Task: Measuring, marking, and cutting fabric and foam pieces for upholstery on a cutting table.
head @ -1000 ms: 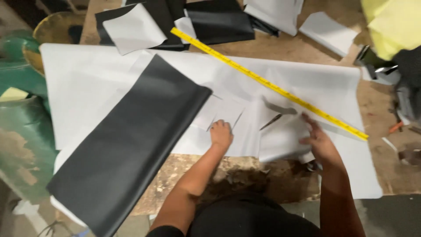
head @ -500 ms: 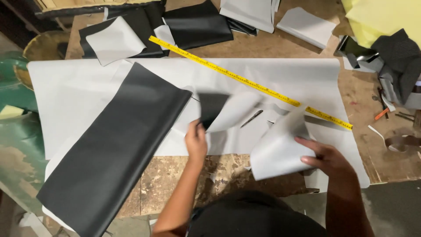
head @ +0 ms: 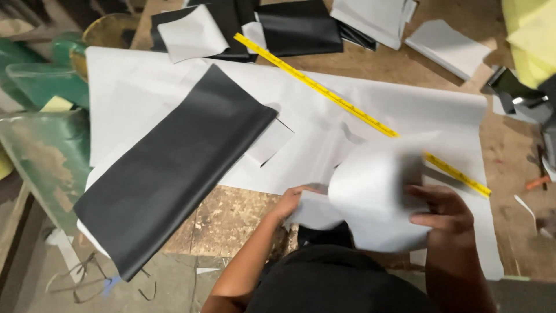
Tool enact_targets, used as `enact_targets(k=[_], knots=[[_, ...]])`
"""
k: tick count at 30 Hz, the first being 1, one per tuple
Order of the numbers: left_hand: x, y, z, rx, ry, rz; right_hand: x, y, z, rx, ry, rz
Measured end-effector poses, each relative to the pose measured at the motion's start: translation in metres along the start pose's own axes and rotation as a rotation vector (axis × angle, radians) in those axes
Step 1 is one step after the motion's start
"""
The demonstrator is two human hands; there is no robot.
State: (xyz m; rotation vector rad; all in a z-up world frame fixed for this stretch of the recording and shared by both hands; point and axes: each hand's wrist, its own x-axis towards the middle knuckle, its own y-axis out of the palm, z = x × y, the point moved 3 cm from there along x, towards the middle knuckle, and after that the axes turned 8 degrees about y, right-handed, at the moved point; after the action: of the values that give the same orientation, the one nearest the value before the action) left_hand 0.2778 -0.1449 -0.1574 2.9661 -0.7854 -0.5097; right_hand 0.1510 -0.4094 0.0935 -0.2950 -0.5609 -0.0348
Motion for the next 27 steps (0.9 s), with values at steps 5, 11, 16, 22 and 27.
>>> enact_targets(k=[5, 11, 16, 22, 27], knots=[[0.042, -0.072, 0.124, -0.281, -0.191, -0.57, 0.012, -0.038, -0.147, 0.231, 0.521, -0.037], [0.006, -0.081, 0.109, 0.027, -0.113, -0.59, 0.03, -0.011, -0.154, 0.665, 0.618, 0.175], [-0.006, -0.074, 0.048, 0.084, 0.334, -0.701, 0.041, -0.004, -0.136, 0.436, 0.198, 0.386], [-0.064, -0.015, -0.081, -0.582, 0.484, -0.469, 0.072, 0.035, -0.096, 0.058, -0.456, 0.666], [-0.11, 0.007, -0.139, -0.948, 0.177, -0.627, 0.103, 0.122, -0.106, 0.362, 0.493, 0.384]])
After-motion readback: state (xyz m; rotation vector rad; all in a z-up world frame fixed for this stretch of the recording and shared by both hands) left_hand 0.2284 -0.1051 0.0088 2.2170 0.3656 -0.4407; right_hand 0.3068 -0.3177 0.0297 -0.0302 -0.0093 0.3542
